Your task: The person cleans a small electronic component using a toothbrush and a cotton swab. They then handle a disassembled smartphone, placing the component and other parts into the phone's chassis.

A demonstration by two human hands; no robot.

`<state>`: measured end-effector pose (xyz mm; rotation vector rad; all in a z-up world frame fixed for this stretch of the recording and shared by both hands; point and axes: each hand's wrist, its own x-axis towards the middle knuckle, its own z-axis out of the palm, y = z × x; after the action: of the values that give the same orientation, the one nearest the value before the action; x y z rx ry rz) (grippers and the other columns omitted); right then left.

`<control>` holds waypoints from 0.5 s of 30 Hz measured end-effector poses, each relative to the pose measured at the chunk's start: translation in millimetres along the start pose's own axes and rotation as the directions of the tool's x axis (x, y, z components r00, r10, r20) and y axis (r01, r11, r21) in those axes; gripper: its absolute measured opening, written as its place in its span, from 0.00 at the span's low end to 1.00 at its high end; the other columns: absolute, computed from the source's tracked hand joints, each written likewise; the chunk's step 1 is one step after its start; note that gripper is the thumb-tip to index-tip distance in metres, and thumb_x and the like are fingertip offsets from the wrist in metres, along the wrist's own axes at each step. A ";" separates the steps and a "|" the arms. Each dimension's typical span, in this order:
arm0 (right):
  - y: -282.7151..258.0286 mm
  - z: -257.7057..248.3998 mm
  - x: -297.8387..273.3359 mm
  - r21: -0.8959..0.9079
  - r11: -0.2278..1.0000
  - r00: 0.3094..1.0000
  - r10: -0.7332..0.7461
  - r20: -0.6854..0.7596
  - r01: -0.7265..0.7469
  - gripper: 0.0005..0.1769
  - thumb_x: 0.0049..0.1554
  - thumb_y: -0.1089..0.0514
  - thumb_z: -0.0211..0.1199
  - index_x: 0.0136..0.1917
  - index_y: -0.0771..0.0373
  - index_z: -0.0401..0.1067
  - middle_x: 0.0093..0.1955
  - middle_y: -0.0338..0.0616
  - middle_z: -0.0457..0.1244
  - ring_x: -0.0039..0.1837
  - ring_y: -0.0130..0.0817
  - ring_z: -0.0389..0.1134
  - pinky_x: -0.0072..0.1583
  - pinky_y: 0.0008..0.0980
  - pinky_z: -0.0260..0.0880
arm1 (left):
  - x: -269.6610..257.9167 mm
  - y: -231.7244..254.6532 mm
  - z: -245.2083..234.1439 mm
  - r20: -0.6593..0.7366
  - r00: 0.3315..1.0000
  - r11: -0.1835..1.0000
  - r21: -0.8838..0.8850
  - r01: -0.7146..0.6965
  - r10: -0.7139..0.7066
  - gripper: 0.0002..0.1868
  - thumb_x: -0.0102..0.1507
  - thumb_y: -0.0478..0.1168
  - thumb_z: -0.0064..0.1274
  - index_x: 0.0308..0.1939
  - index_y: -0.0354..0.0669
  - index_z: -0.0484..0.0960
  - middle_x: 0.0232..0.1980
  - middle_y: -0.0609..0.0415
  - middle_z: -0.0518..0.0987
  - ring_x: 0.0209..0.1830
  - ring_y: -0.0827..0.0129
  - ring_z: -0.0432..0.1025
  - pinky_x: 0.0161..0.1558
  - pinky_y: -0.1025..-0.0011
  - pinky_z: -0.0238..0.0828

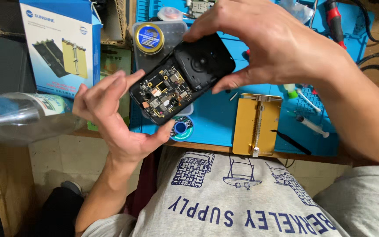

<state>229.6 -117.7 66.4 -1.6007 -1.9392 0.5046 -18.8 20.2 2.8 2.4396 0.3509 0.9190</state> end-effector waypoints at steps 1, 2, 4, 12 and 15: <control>3.5 2.2 3.0 0.003 1.000 1.000 -0.014 0.002 0.014 0.38 0.51 0.44 0.71 0.65 0.70 0.64 0.60 0.55 0.62 0.63 0.54 0.63 0.59 0.46 0.61 | -0.2 1.8 -0.6 -0.003 1.000 0.996 0.080 0.026 -0.026 0.40 0.56 0.68 0.49 0.58 0.42 0.62 0.53 0.49 0.81 0.61 0.64 0.64 0.69 0.59 0.36; 6.9 4.6 6.1 0.006 1.000 1.000 -0.029 0.003 0.028 0.39 0.51 0.43 0.70 0.64 0.71 0.64 0.61 0.56 0.61 0.64 0.55 0.62 0.61 0.46 0.61 | -0.5 3.6 -1.3 -0.008 0.999 0.986 0.160 0.053 -0.052 0.40 0.55 0.70 0.48 0.57 0.42 0.64 0.53 0.50 0.82 0.61 0.63 0.65 0.68 0.57 0.39; 10.9 8.5 6.8 0.008 1.000 1.000 -0.017 0.006 0.017 0.39 0.51 0.43 0.71 0.64 0.70 0.63 0.60 0.56 0.62 0.63 0.54 0.62 0.59 0.46 0.60 | 2.3 3.4 -2.7 0.008 0.999 0.980 0.197 0.040 -0.042 0.41 0.55 0.69 0.50 0.58 0.41 0.64 0.54 0.52 0.82 0.60 0.64 0.64 0.64 0.59 0.41; 14.3 13.3 6.0 -0.068 0.998 0.999 -0.013 0.041 0.016 0.39 0.53 0.36 0.62 0.64 0.67 0.63 0.58 0.52 0.60 0.61 0.51 0.58 0.60 0.45 0.57 | 1.4 1.3 -4.2 0.087 0.992 0.975 0.213 0.066 -0.086 0.39 0.57 0.66 0.56 0.61 0.46 0.63 0.56 0.58 0.81 0.62 0.61 0.63 0.62 0.57 0.43; 16.0 15.2 5.5 -0.100 0.995 0.999 -0.021 0.049 0.026 0.40 0.53 0.36 0.64 0.66 0.67 0.61 0.60 0.53 0.59 0.58 0.51 0.57 0.56 0.46 0.57 | -1.1 -3.2 -4.3 0.088 0.992 0.974 0.217 0.064 -0.085 0.40 0.54 0.64 0.60 0.59 0.45 0.66 0.54 0.57 0.80 0.62 0.62 0.66 0.65 0.55 0.41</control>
<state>231.4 -107.9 46.0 -1.6395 -2.0461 0.4456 -22.6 24.0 3.2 2.6348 0.5270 0.7611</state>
